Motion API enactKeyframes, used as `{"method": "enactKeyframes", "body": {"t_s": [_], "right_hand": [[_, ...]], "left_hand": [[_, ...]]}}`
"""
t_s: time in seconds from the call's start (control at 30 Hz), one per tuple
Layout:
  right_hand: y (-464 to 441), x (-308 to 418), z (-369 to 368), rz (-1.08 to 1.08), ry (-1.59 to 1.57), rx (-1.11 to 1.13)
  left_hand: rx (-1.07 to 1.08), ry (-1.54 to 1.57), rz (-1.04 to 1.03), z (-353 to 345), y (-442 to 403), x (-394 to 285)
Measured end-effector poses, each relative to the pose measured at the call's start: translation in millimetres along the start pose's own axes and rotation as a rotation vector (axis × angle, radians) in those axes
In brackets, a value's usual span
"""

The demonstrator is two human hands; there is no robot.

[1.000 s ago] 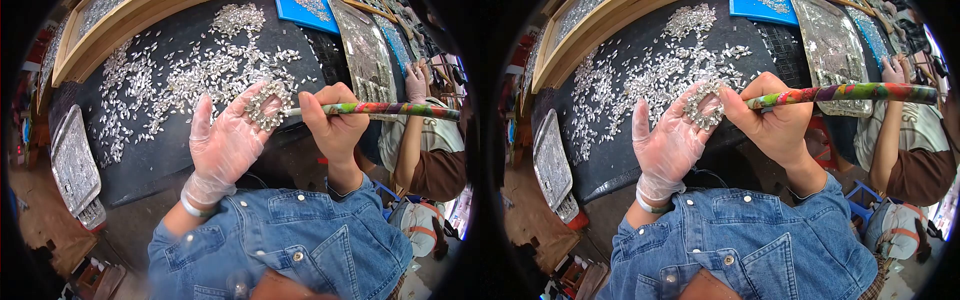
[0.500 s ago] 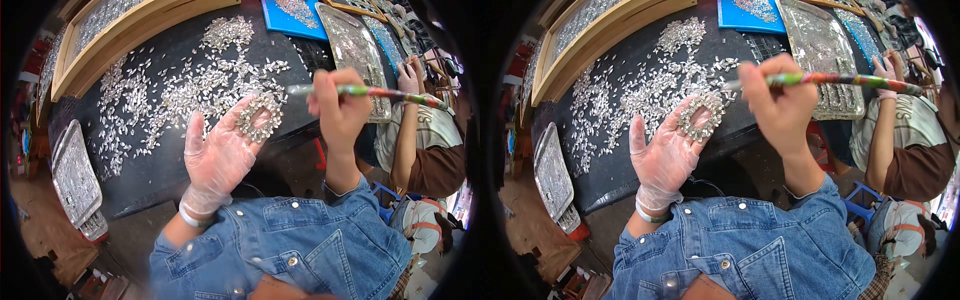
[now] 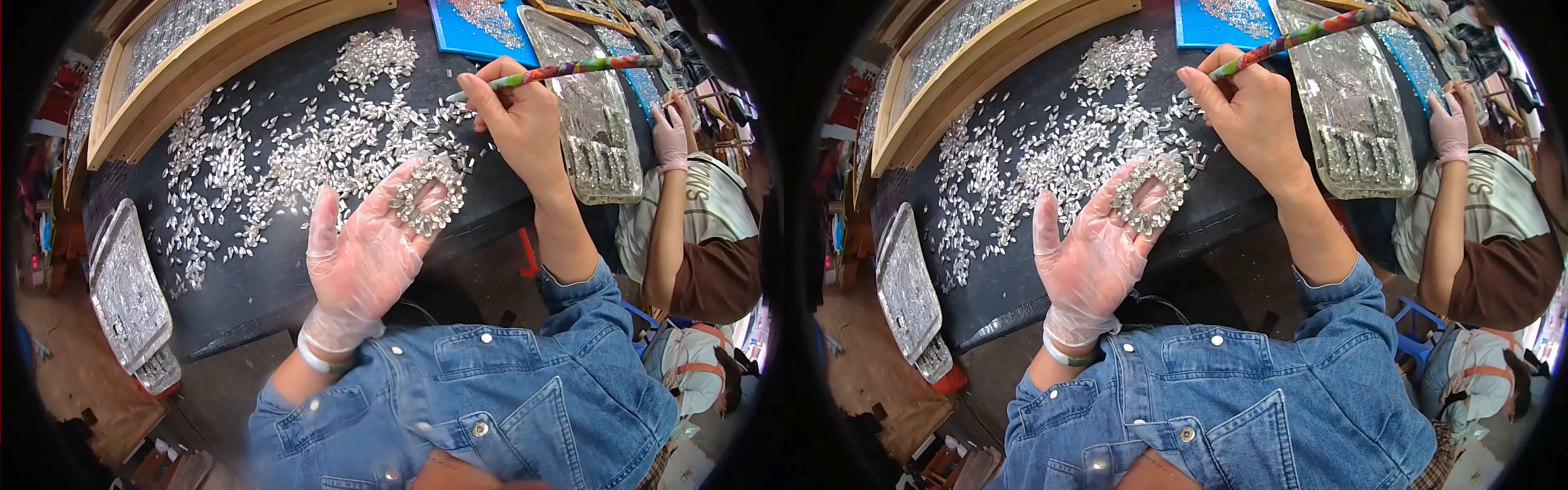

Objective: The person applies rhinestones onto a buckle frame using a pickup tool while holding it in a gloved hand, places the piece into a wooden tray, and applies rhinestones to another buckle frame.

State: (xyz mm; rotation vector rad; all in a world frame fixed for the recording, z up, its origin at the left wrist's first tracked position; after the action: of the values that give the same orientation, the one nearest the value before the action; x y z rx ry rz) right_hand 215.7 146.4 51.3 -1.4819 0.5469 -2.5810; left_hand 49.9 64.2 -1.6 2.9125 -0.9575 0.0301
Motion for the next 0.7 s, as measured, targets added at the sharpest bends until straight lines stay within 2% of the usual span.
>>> {"method": "enactKeyframes", "body": {"t_s": [0.3, 0.47, 0.6, 0.7], "right_hand": [[-0.1, 5.1, 1.7, 0.027, -0.022, -0.059], [9.0, 23.9, 8.5, 0.024, -0.247, -0.055], [24.3, 48.8, 10.4, 0.1, -0.452, 0.218], [36.0, 59.8, 9.9, 0.21, -0.398, 0.322]], "left_hand": [[-0.035, 0.01, 0.009, 5.2, -0.8, -0.6], [-0.019, -0.038, -0.003, 3.8, 0.9, -2.0], [-0.015, -0.02, -0.005, 3.9, -1.2, -2.9], [-0.045, -0.022, -0.01, 2.8, -1.2, -2.3]]}}
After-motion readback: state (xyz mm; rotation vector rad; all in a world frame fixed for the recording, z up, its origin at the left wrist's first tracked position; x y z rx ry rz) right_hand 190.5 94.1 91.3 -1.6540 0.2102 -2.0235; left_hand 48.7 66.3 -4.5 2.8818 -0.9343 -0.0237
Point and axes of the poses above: each hand's wrist, its own y-axis away from the middle knuckle, its own z-axis out of the back of the hand, x = y × z, the point moved 8 cm from there along -y, towards the middle knuckle
